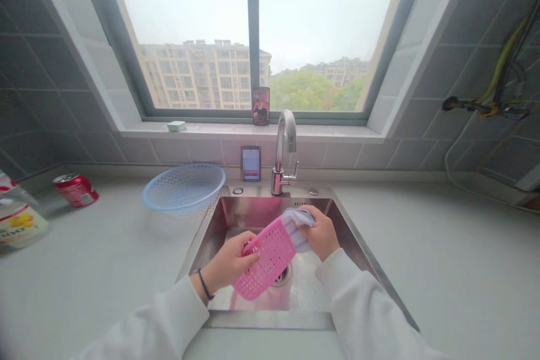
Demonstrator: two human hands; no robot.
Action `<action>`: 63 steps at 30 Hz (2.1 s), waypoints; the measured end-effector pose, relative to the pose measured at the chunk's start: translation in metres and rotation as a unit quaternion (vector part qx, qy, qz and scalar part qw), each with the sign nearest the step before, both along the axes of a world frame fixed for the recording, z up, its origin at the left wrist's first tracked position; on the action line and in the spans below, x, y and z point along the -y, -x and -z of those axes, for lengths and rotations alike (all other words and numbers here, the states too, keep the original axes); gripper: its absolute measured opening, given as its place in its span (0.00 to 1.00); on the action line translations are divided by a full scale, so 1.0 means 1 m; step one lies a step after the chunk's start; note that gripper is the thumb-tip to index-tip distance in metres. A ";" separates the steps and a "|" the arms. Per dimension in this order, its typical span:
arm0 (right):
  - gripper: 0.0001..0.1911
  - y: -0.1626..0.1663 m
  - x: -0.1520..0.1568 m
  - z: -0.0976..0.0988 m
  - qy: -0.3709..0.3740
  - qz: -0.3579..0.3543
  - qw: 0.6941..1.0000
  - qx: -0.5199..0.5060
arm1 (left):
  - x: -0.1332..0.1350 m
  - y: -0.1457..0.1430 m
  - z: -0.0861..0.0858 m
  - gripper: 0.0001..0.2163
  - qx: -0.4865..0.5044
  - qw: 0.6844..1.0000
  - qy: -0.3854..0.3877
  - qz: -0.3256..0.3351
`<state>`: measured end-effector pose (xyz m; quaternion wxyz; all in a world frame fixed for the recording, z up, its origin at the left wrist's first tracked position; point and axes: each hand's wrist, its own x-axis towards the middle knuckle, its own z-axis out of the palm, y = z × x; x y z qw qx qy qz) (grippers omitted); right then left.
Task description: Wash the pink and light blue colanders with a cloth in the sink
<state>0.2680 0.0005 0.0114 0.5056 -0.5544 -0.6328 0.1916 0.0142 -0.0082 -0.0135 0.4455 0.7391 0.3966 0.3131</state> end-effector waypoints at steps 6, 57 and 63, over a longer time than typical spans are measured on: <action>0.15 0.023 0.012 -0.008 -0.021 -0.111 0.994 0.010 | -0.003 0.000 0.000 0.08 0.009 1.000 0.001 0.006; 0.19 -0.021 -0.018 0.004 0.041 0.122 0.990 -0.063 | 0.003 0.003 -0.004 0.07 0.085 0.996 0.010 0.018; 0.18 0.013 0.007 -0.009 0.003 -0.039 0.999 -0.022 | -0.002 0.000 -0.001 0.07 0.031 0.999 -0.028 0.005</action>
